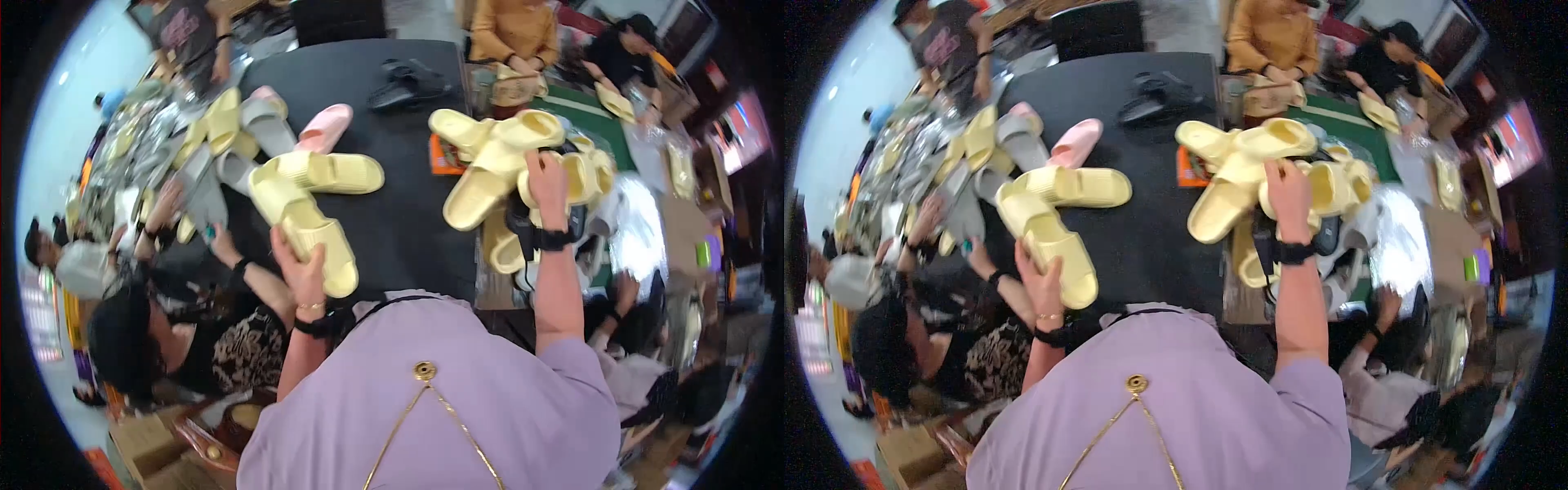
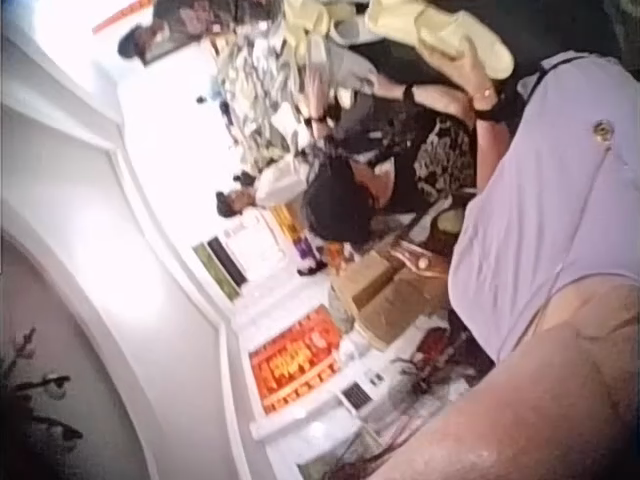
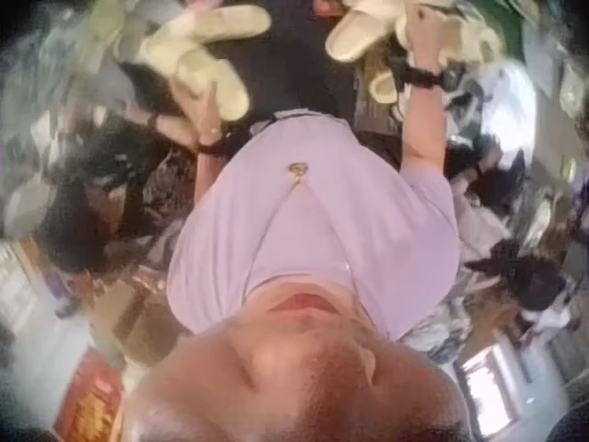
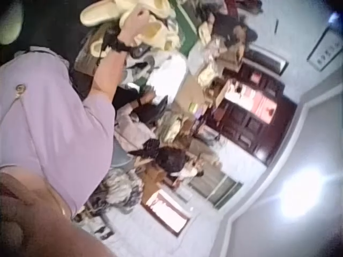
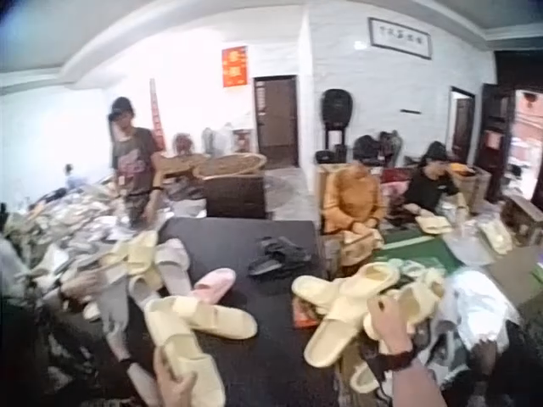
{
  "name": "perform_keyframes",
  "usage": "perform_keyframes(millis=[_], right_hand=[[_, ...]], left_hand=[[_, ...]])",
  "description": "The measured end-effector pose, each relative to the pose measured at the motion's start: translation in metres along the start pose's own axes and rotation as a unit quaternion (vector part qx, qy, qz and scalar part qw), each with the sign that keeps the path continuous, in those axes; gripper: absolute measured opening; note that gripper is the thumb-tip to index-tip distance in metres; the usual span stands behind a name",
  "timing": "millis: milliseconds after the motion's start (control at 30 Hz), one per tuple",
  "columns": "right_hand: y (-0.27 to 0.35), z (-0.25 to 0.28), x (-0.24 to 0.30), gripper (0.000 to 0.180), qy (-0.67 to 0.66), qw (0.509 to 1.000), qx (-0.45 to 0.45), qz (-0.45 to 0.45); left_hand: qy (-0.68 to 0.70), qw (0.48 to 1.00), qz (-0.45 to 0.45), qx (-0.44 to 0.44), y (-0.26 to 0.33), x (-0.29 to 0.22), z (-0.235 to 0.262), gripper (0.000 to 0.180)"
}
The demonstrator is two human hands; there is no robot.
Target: Inspecting and assembling sandal components at a workstation with other workers.
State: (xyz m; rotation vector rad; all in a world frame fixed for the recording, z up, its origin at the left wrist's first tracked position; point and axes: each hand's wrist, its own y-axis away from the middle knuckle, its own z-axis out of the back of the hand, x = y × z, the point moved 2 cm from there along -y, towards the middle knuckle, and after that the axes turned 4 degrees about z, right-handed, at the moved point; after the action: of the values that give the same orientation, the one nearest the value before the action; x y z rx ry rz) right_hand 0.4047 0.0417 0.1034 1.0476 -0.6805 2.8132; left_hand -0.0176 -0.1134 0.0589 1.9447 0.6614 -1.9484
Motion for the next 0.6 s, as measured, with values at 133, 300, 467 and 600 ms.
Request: perform_keyframes(millis=[133,300,467,600], right_hand=[[0.038,-0.045,0.023,0.036,-0.087,0.987,0.131,-0.039],[0.075,-0.105,0.054,0.034,-0.272,0.918,0.275,-0.082],[0.096,-0.121,0.1,0.055,-0.471,0.781,0.366,-0.187],[0.097,-0.113,0.099,0.044,-0.486,0.772,0.324,-0.249]], left_hand=[[0.055,0.997,-0.024,0.046,0.013,-0.033,-0.019,0.083],[0.143,0.977,0.009,0.155,0.015,-0.04,-0.032,0.085],[0.185,0.901,0.139,0.367,0.019,-0.02,-0.049,0.083],[0.138,0.895,0.214,0.366,0.025,-0.013,-0.044,0.082]])
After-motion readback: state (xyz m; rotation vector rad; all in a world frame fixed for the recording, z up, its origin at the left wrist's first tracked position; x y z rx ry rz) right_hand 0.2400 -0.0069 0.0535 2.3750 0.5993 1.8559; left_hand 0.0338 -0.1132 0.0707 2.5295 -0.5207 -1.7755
